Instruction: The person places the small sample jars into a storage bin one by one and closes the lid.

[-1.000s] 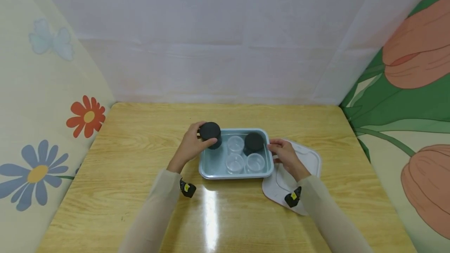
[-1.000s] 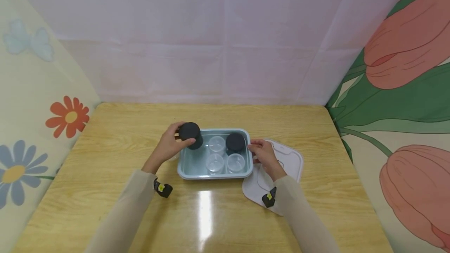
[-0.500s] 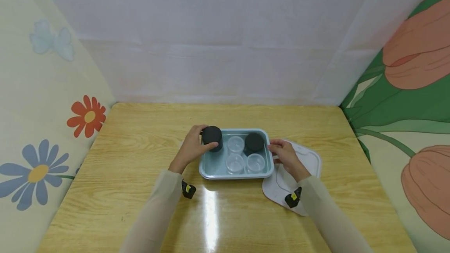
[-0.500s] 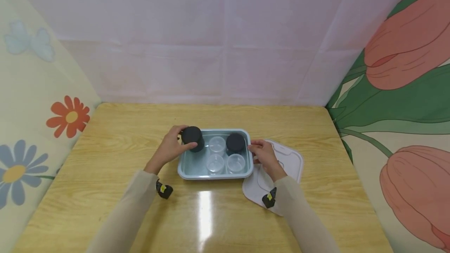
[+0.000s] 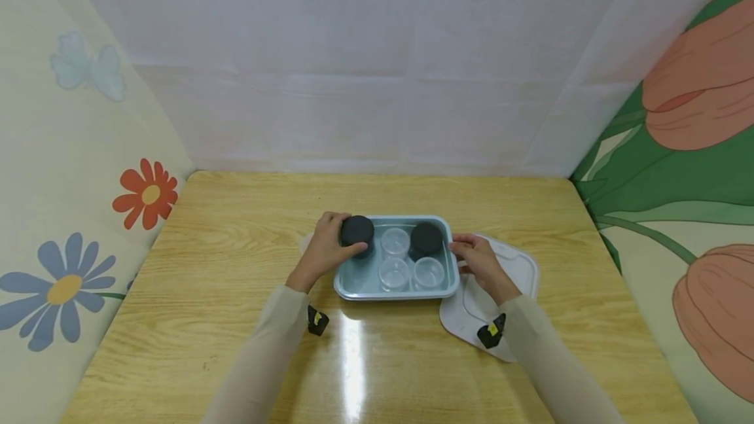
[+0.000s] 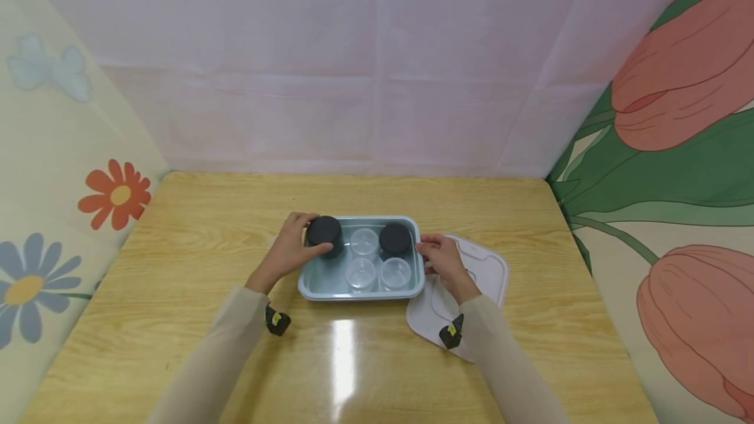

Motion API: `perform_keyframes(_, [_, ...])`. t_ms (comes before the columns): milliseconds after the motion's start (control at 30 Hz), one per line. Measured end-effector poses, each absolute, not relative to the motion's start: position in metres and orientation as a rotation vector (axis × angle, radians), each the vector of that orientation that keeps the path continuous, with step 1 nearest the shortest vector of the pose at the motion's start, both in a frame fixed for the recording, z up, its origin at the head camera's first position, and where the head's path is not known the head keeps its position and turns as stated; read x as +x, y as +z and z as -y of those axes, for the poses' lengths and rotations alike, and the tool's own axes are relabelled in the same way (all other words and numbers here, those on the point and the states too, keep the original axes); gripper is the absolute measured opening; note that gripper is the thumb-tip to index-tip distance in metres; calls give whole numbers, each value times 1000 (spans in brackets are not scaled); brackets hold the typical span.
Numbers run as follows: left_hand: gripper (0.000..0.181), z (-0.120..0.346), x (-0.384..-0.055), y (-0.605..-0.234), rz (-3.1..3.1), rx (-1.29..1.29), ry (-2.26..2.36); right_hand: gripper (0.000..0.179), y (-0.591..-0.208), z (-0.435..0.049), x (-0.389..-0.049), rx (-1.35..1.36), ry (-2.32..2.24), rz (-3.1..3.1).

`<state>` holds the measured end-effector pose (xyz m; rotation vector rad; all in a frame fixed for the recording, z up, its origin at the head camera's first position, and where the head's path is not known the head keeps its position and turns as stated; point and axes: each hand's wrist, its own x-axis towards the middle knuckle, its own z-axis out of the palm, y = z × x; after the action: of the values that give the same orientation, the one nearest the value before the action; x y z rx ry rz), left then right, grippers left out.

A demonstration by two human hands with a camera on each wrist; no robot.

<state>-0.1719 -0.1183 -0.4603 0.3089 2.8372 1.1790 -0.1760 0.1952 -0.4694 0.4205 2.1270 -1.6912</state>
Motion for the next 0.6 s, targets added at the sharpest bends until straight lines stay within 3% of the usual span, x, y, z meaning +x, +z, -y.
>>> perform_keyframes(200, [62, 117, -170, -462, -2862, 345, 1153, 40, -469, -196, -175, 414, -1699, -2128])
perform_keyframes(600, [62, 119, -169, -462, -2851, 336, 1139, 39, -467, -194, -175, 418, -1709, -2118])
